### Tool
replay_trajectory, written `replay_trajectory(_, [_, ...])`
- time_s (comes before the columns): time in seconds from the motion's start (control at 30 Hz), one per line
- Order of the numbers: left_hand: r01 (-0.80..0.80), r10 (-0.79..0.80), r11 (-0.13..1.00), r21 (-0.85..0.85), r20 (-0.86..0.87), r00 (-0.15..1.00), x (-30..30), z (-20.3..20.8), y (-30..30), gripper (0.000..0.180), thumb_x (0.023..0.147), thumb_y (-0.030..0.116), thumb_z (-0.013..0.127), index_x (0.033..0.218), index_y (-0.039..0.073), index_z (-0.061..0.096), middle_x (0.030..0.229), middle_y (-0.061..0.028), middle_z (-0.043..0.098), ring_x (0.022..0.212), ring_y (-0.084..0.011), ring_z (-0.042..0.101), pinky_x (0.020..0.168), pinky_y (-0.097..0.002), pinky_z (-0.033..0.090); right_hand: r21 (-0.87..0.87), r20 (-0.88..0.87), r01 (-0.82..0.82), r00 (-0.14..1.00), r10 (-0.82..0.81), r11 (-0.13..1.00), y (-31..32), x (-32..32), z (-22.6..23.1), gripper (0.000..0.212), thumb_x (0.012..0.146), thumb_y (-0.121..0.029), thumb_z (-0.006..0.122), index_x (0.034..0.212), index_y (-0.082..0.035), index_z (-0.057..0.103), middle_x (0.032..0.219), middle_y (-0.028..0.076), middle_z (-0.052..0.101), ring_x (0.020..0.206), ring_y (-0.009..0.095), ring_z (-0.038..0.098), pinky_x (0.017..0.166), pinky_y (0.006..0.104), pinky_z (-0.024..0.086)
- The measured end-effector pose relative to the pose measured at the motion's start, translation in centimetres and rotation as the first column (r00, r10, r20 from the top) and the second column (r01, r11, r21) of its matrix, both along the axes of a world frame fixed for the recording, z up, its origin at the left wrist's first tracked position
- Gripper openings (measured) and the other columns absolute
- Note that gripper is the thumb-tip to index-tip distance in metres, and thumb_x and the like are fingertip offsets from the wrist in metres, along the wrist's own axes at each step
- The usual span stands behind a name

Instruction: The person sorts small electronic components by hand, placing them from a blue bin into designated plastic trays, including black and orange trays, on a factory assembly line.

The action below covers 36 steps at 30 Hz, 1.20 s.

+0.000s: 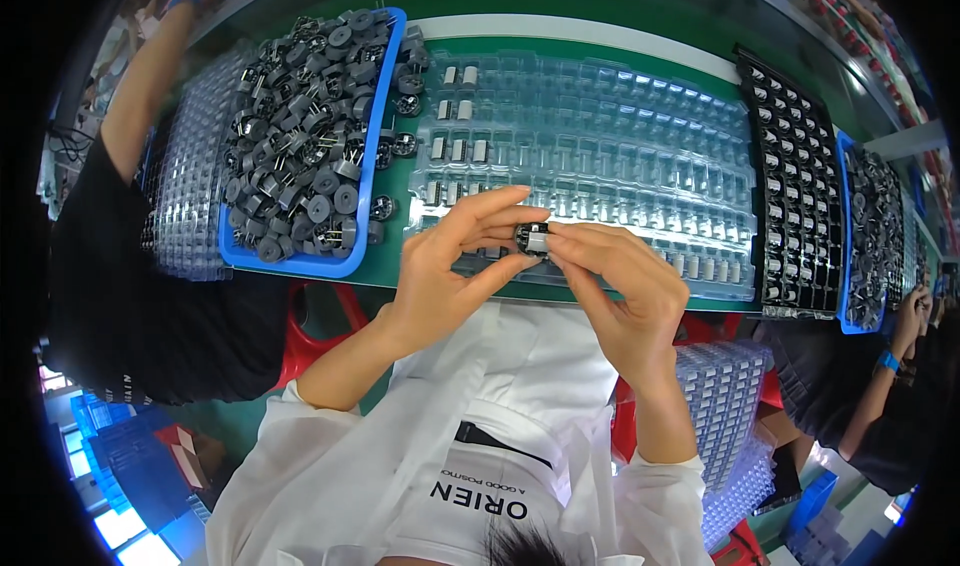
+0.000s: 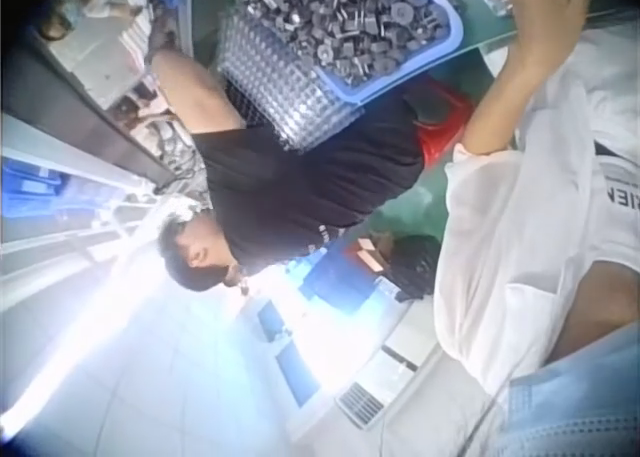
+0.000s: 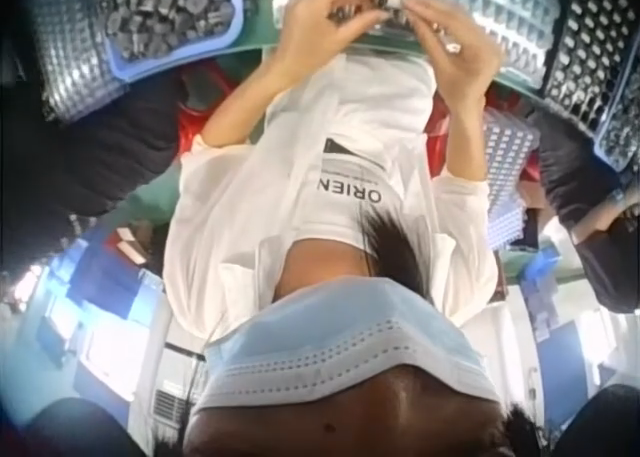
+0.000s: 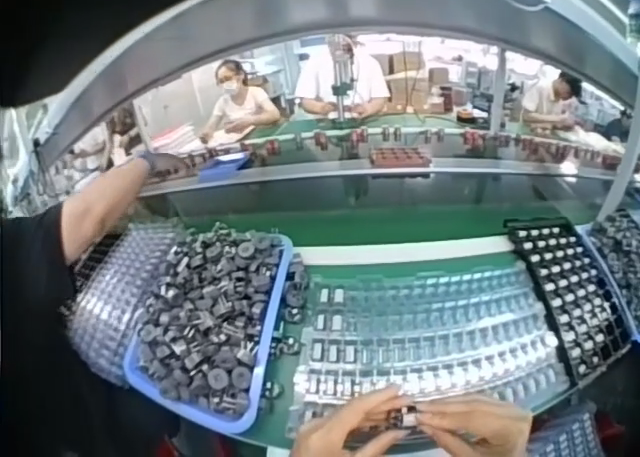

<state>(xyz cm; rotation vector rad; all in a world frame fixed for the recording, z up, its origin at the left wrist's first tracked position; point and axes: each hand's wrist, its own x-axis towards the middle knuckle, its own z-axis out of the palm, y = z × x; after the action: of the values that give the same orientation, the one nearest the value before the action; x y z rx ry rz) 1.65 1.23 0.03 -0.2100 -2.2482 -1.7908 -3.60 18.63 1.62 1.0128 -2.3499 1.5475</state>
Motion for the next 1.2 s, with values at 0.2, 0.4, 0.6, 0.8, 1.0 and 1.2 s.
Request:
replay_trajectory(0.2, [0.002,-0.004,0.999,-0.040,-0.046,0.999,-0.2,0.0,0.0,0.052,0.079,-0.004,0.068,0.127,0.002,0.049,0.116,-0.0117,0.064,0.097,-0.0171,0.065,0.081,-0.0287,0.055,0.008,-0.010,0.006,1.000,-0.006,1.000,-0.1,-0.1,0.1,0.021,0.071,0.012,0.067,0.089,0.002,0.070,0.091,0.011,0.070,0.088,0.022,0.067,0.081,0.0311,0.051])
replay_trajectory(0.4, [-0.007,0.002,0.995,-0.097,-0.051,0.999,-0.1,-0.5,-0.1,0.050,0.078,-0.004,0.068,0.125,0.001,0.052,0.115,-0.0110,0.064,0.098,-0.0170,0.065,0.080,-0.0285,0.056,0.051,-0.057,-0.016,0.998,0.019,0.999,-0.2,-0.3,0.1,0.020,0.072,0.012,0.067,0.089,0.003,0.069,0.089,0.012,0.070,0.086,0.023,0.067,0.077,0.0301,0.051])
replay_trajectory(0.6, [0.033,-0.032,0.999,-0.021,0.065,0.997,-0.3,0.1,-0.4,0.048,0.078,-0.003,0.068,0.124,0.000,0.052,0.112,-0.0104,0.066,0.092,-0.0172,0.067,0.080,-0.0281,0.056,0.133,-0.038,-0.053,0.998,0.058,0.990,0.1,-0.7,0.4,0.019,0.072,0.011,0.067,0.090,0.003,0.068,0.090,0.013,0.069,0.084,0.023,0.066,0.075,0.0294,0.051])
replay_trajectory(0.8, [0.032,-0.033,0.999,0.010,0.117,0.993,-0.1,0.0,-1.0,0.048,0.078,-0.002,0.068,0.124,0.002,0.052,0.111,-0.0107,0.066,0.092,-0.0174,0.067,0.081,-0.0289,0.055,0.208,-0.065,-0.130,0.987,0.146,0.970,-0.8,-0.6,0.7,0.021,0.073,0.010,0.067,0.093,0.002,0.068,0.094,0.012,0.068,0.087,0.025,0.066,0.075,0.0296,0.051])
replay_trajectory(1.0, [0.165,-0.222,0.962,0.220,0.271,0.936,-0.3,1.2,-2.8,0.048,0.086,-0.002,0.058,0.132,0.004,0.044,0.112,-0.0135,0.065,0.098,-0.0129,0.064,0.083,-0.0260,0.052,0.163,-0.132,-0.053,0.988,0.075,0.985,-1.9,0.2,-0.1,0.028,0.070,0.006,0.073,0.097,0.000,0.067,0.104,0.013,0.067,0.093,0.024,0.066,0.081,0.0299,0.051])
replay_trajectory(1.2, [-0.289,0.237,0.400,-0.869,-0.207,0.949,-8.2,3.1,-12.4,0.033,0.077,0.001,0.060,0.110,0.000,0.058,0.108,-0.0180,0.058,0.097,-0.0354,0.058,0.088,-0.0390,0.046,0.100,0.061,0.020,0.998,-0.026,0.995,0.6,-0.6,-0.3,0.024,0.071,0.004,0.073,0.095,-0.001,0.067,0.102,0.013,0.068,0.091,0.023,0.066,0.078,0.0295,0.051])
